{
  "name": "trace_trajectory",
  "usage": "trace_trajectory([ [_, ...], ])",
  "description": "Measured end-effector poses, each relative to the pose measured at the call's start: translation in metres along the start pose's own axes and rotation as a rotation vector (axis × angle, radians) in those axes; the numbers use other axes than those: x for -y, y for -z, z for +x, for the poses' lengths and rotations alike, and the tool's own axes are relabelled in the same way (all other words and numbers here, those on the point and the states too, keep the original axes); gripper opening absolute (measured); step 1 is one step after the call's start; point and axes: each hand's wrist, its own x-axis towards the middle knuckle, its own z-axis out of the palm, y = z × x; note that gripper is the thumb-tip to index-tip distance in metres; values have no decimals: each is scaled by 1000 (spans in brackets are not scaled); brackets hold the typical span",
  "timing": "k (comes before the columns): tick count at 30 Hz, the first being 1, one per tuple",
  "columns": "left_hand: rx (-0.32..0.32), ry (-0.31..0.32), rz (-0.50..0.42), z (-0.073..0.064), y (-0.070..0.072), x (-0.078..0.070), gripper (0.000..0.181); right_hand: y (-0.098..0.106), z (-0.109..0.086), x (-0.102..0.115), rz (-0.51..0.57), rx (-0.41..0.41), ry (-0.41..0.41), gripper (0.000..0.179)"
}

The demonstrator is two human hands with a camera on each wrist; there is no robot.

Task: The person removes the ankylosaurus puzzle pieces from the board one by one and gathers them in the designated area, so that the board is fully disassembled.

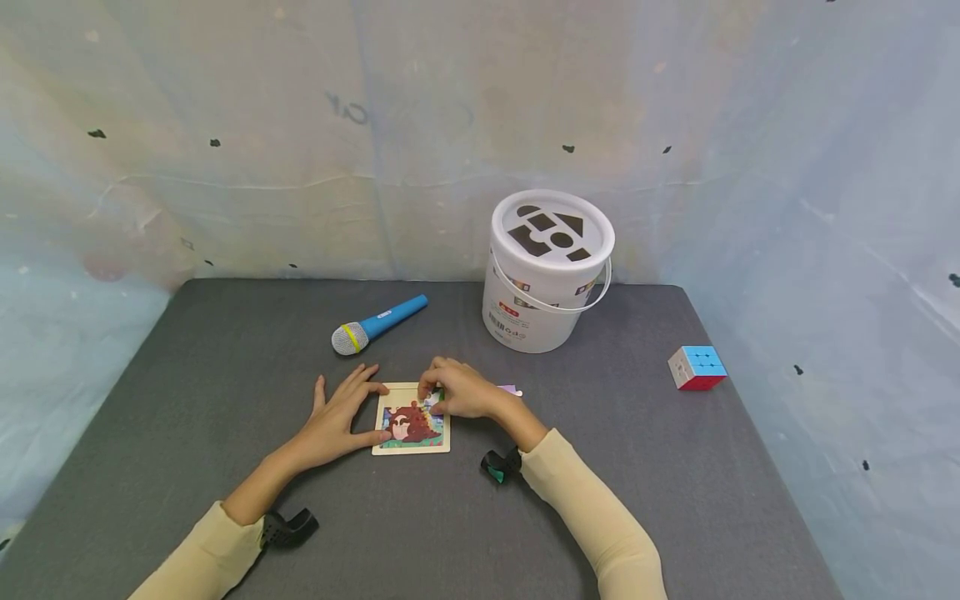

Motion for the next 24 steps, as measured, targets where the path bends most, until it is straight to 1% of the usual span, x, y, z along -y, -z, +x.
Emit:
trace_trajectory([
  [5, 1, 0, -1, 0, 0, 1, 67, 1, -1, 2, 9, 3, 14, 26],
  [10, 4, 4, -3, 1, -2, 2, 68, 2, -1, 3, 5, 11, -5, 34],
  [18, 3, 4, -1, 1, -2, 2, 68, 1, -1, 3, -14, 8, -39, 37],
  [24, 1, 0, -8, 1, -1, 2, 67, 1, -3, 4, -28, -19, -24, 31],
])
